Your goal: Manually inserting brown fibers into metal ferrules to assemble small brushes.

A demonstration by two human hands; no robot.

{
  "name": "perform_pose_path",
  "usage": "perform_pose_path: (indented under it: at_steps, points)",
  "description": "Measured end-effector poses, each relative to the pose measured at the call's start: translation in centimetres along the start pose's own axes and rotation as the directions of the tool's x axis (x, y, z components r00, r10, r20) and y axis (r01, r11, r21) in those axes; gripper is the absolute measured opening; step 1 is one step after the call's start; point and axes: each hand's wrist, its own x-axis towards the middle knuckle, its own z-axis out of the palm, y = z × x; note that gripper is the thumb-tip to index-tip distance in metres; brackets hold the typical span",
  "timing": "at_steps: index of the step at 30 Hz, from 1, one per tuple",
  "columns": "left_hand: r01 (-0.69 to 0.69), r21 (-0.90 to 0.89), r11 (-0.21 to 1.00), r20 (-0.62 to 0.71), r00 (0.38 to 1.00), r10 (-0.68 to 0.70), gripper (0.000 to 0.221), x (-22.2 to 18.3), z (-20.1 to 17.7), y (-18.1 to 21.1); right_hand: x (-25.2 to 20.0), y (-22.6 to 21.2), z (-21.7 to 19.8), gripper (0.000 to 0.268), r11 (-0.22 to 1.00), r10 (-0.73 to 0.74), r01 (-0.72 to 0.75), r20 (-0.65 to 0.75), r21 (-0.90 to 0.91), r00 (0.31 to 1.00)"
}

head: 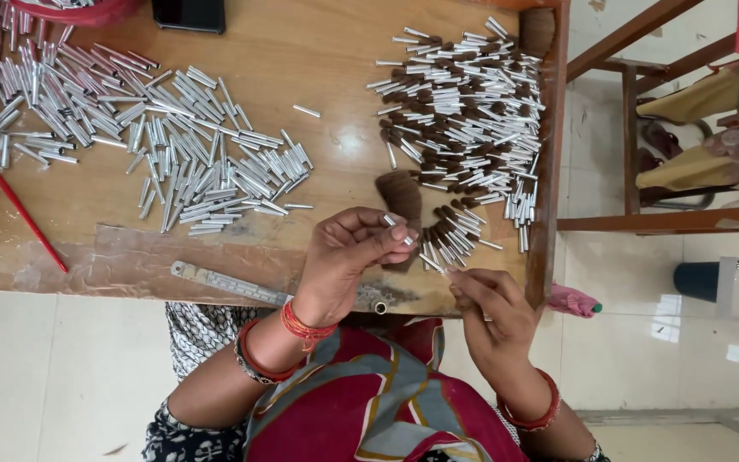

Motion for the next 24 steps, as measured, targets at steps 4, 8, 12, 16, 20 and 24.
perform_pose_path:
  at_steps: [4,8,12,16,20,24]
  points:
    - [0.008,0.016,1.000,-0.008,1.000,-0.008,0.020,-0.2,-0.4,-0.5,-0.1,-0.1,0.6,0.043,0.996,0.053,-0.056,0.039,0.075,0.998]
    - [-0.008,0.010,1.000,0.014,1.000,0.008,0.021,-0.1,-0.6,-0.5,0.1,-0.5,0.7,0.037,0.998,0.064,-0.064,0.011,0.015,0.998]
    - [-0.013,0.021,1.000,0.024,1.000,0.013,0.020,-0.3,-0.4,-0.3,-0.2,-0.7,0.7,0.033,0.992,0.113,-0.113,0.010,0.048,0.994]
    - [-0.033,0.066,0.997,0.040,0.999,0.031,0.020,-0.5,-0.6,-0.9,-0.4,-0.7,0.8,0.032,0.991,0.120,-0.121,0.012,0.059,0.993]
    - [-0.082,0.122,0.989,0.069,0.995,0.074,0.018,-0.5,-0.4,-1.1,-0.6,-0.6,0.8,0.031,0.989,0.130,-0.130,0.000,0.073,0.992]
    - [-0.136,0.136,0.981,0.084,0.989,0.126,0.019,-0.1,-0.1,0.2,-0.3,-0.2,0.0,0.025,0.989,0.145,-0.145,-0.038,0.020,0.989]
